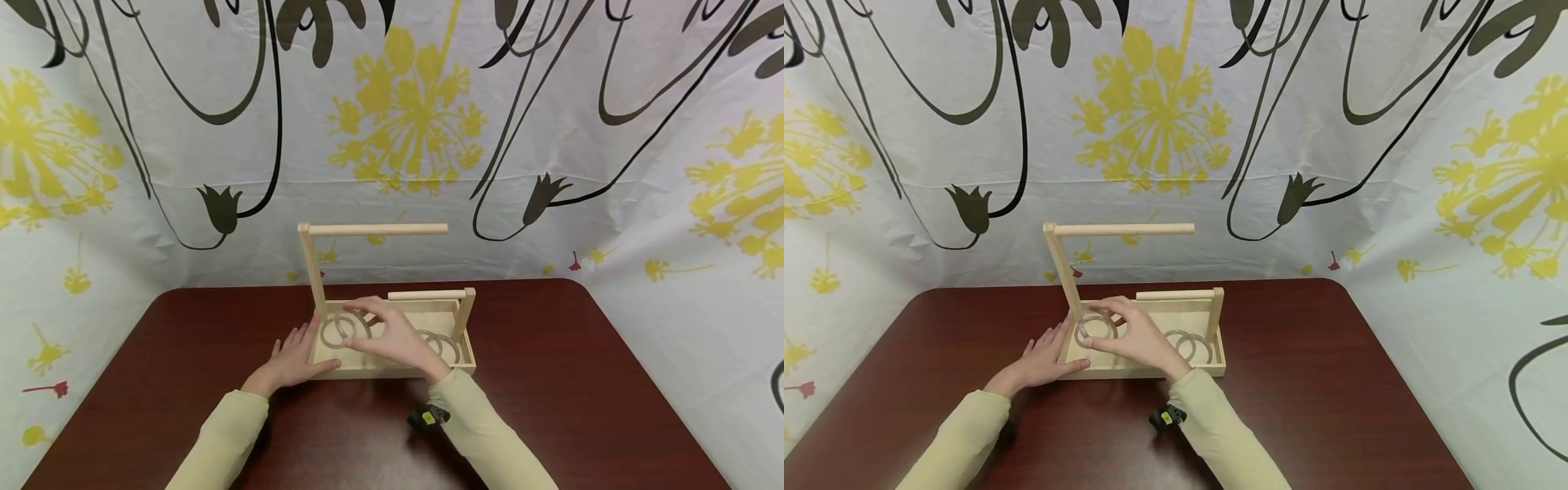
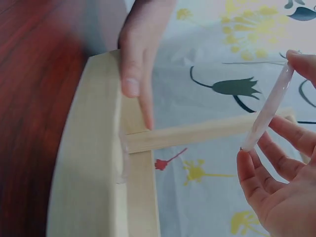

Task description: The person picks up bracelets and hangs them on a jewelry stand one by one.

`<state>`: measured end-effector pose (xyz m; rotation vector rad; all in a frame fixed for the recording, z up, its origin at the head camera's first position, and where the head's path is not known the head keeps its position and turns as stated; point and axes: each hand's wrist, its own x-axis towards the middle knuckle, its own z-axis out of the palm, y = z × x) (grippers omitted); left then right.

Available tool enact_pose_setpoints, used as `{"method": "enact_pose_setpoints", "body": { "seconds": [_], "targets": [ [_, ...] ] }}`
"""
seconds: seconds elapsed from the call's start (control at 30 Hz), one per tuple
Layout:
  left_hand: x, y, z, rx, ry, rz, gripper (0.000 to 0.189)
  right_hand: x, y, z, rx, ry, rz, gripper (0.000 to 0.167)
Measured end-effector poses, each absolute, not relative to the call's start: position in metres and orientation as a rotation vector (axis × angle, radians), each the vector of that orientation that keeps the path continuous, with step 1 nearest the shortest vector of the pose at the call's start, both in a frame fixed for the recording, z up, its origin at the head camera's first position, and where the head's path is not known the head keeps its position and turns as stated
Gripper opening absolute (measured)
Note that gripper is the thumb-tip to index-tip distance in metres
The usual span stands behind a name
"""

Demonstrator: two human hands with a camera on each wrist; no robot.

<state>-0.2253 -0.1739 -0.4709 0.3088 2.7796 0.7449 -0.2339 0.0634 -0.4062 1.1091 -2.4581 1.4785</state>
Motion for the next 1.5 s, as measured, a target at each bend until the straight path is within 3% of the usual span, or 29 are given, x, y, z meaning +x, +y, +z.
{"method": "enact_pose_setpoints", "body": {
  "seconds": [0.8,1.1,1.5],
  "targets": [
    [-0.225,-0.174,-0.472,0.312,2.802,0.748,0.109,-0.23,0.094,-0.378,1.013,-2.312,1.687,0.052],
    [-0.224,-0.174,-0.47,0.309,2.807,0.757,0.109,-0.213,0.102,-0.347,1.001,-2.305,1.689,0.048],
    [-0.223,-0.174,-0.468,0.319,2.804,0.769,0.108,-0.239,0.128,-0.373,0.922,-2.333,1.619,0.056]
  ]
}}
